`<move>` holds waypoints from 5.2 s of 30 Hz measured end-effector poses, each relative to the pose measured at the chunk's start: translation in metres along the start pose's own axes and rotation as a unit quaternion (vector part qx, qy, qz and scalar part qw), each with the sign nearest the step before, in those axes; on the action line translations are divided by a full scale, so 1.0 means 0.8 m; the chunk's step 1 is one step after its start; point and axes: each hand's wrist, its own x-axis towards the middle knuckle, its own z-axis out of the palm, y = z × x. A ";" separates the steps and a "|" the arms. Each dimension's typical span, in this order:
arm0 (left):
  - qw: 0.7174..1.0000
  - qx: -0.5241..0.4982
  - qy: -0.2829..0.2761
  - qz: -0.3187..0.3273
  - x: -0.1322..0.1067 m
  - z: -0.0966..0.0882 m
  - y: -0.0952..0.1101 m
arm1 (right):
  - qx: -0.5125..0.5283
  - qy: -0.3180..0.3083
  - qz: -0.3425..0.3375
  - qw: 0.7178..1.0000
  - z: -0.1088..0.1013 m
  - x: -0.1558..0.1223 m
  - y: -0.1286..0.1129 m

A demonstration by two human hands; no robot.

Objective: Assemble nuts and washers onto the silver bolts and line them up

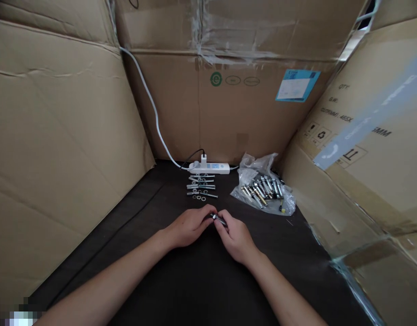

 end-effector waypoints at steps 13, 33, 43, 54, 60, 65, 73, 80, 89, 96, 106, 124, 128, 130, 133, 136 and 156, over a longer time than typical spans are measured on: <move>0.986 -0.126 0.062 -0.085 0.009 0.013 -0.033 | -0.131 0.044 -0.048 0.989 0.024 0.027 0.005; 0.978 -0.195 0.057 -0.050 0.008 0.008 -0.030 | -0.090 0.052 -0.063 0.993 0.019 0.021 0.003; 0.986 -0.126 0.087 -0.063 0.005 0.005 -0.031 | -0.088 0.084 -0.047 0.991 0.016 0.022 0.004; 0.985 -0.139 0.082 -0.053 0.005 0.006 -0.024 | -0.102 0.079 -0.076 0.989 0.016 0.021 0.002; 0.987 -0.136 0.066 -0.048 0.005 0.008 -0.027 | -0.095 0.084 -0.078 0.989 0.016 0.019 0.000; 0.988 -0.134 0.061 -0.047 0.004 0.011 -0.028 | -0.099 0.088 -0.081 0.988 0.016 0.019 0.000; 0.990 -0.122 0.053 -0.048 0.005 0.019 -0.025 | -0.093 0.121 -0.120 0.981 0.019 0.019 0.002; 0.987 -0.145 0.040 -0.061 0.007 0.019 -0.029 | -0.081 0.127 -0.156 0.976 0.020 0.019 0.002; 0.975 -0.208 0.071 -0.025 0.004 0.013 -0.026 | -0.072 0.132 -0.129 0.980 0.021 0.019 0.005; 0.982 -0.177 0.028 -0.061 0.005 0.018 -0.031 | -0.077 0.133 -0.140 0.978 0.022 0.017 0.004; 0.975 -0.206 0.077 -0.023 0.003 0.010 -0.020 | -0.059 0.139 -0.093 0.984 0.021 0.018 0.005; 0.978 -0.182 0.093 -0.025 0.002 0.009 -0.016 | -0.051 0.143 -0.091 0.984 0.020 0.019 0.005; 0.980 -0.184 0.073 -0.031 0.002 0.010 -0.019 | -0.048 0.136 -0.094 0.985 0.021 0.017 0.005; 0.982 -0.173 0.063 -0.036 0.003 0.010 -0.022 | -0.051 0.136 -0.097 0.985 0.021 0.017 0.004; 0.988 -0.137 0.046 -0.049 0.004 0.010 -0.025 | -0.055 0.140 -0.101 0.983 0.021 0.017 0.003; 0.988 -0.116 0.081 -0.066 0.004 0.008 -0.024 | -0.053 0.146 -0.094 0.983 0.020 0.018 0.003; 0.989 -0.117 0.069 -0.061 -0.001 0.004 -0.016 | -0.079 0.147 -0.072 0.983 0.021 0.019 0.007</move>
